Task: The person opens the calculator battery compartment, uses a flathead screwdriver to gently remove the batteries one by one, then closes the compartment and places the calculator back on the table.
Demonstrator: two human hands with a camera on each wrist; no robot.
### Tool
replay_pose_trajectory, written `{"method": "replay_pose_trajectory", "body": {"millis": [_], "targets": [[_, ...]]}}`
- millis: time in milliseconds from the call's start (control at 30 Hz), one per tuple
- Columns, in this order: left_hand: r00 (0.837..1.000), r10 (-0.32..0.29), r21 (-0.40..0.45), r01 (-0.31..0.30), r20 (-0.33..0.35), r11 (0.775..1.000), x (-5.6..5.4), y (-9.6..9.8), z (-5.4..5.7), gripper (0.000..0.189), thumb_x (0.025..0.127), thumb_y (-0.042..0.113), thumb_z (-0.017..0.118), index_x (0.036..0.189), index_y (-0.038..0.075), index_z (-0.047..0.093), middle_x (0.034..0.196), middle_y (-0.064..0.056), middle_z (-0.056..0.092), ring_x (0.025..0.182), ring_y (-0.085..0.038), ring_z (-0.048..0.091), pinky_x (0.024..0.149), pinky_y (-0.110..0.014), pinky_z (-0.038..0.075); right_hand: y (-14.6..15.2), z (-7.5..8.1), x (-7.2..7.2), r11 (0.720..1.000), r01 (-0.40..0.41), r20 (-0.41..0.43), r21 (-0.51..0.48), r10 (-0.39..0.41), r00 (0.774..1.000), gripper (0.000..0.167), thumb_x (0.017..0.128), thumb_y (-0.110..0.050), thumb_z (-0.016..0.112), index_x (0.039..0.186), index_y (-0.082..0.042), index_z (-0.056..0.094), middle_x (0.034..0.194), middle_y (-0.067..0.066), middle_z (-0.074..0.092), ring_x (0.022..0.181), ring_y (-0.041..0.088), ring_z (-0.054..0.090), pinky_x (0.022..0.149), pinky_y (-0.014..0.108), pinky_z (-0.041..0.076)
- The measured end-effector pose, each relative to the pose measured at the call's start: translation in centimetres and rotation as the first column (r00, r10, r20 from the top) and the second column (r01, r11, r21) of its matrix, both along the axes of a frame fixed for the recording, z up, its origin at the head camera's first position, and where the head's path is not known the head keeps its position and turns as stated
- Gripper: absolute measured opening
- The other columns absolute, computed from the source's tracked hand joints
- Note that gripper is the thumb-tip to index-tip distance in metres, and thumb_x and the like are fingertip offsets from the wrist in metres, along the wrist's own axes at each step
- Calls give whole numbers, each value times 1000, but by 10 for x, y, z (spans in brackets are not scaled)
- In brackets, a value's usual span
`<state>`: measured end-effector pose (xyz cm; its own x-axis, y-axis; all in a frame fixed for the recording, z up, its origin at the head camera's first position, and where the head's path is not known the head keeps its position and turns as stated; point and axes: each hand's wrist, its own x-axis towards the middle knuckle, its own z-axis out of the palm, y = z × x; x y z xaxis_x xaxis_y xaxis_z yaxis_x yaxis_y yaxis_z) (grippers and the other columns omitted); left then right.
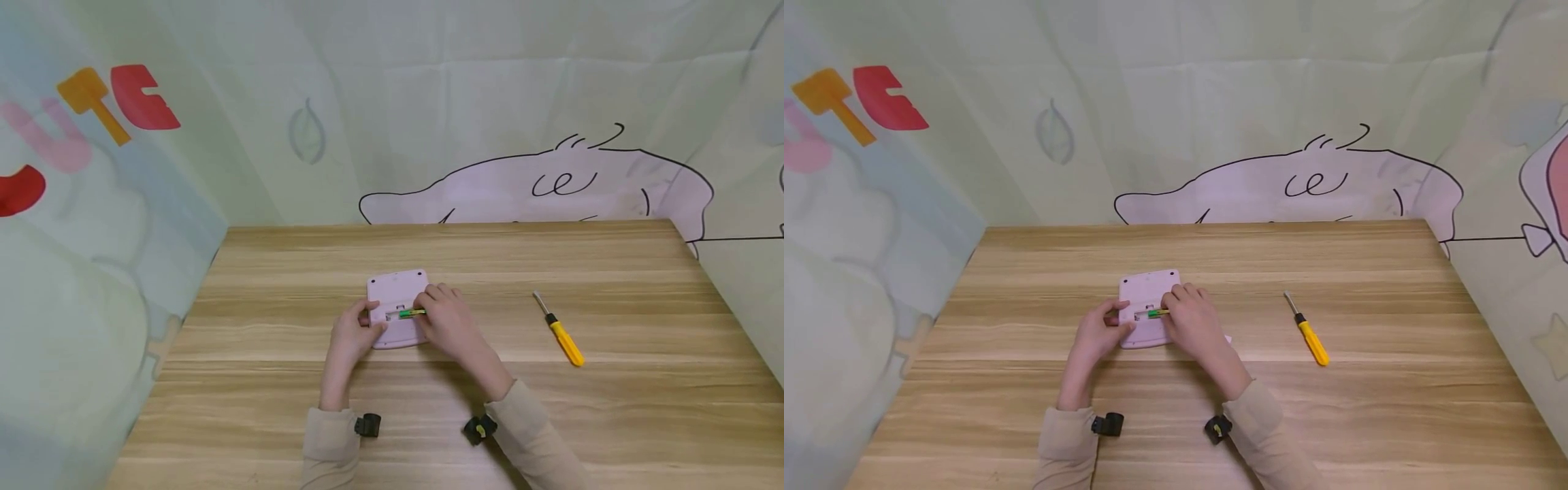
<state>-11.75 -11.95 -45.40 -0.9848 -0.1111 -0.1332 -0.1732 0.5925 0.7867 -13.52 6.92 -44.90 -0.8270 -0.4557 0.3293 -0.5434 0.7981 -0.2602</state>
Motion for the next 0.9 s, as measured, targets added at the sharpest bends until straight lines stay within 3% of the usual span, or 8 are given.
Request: {"method": "replay_pose_trajectory", "body": {"millis": [233, 633, 900], "targets": [[1000, 1, -11, -1, 12, 1000, 0, 1, 0, 41, 79, 9, 73, 119, 7, 64, 110, -18, 66, 97, -27, 61, 80, -37, 53, 6, -1, 1, 999, 19, 28, -33, -18, 999, 14, 80, -12, 74, 92, -11, 68, 91, 1, 65, 87, 19, 55, 81, 36, 45], [1000, 7, -16, -7, 12, 1000, 0, 1, 0, 40, 79, 8, 73, 118, 7, 65, 108, -18, 67, 95, -26, 62, 79, -36, 52, 21, -5, 1, 997, 61, -8, -57, -62, 998, 16, 79, -9, 74, 95, -9, 68, 93, 4, 66, 90, 22, 59, 82, 38, 48], [1000, 7, -6, -7, 15, 1000, 0, 0, 0, 40, 79, 10, 73, 118, 6, 65, 110, -19, 68, 96, -27, 65, 78, -37, 53, 38, -8, -1, 985, 91, 15, -145, -90, 996, 13, 80, -8, 74, 91, -7, 67, 87, 5, 66, 83, 23, 57, 78, 39, 48]]}}
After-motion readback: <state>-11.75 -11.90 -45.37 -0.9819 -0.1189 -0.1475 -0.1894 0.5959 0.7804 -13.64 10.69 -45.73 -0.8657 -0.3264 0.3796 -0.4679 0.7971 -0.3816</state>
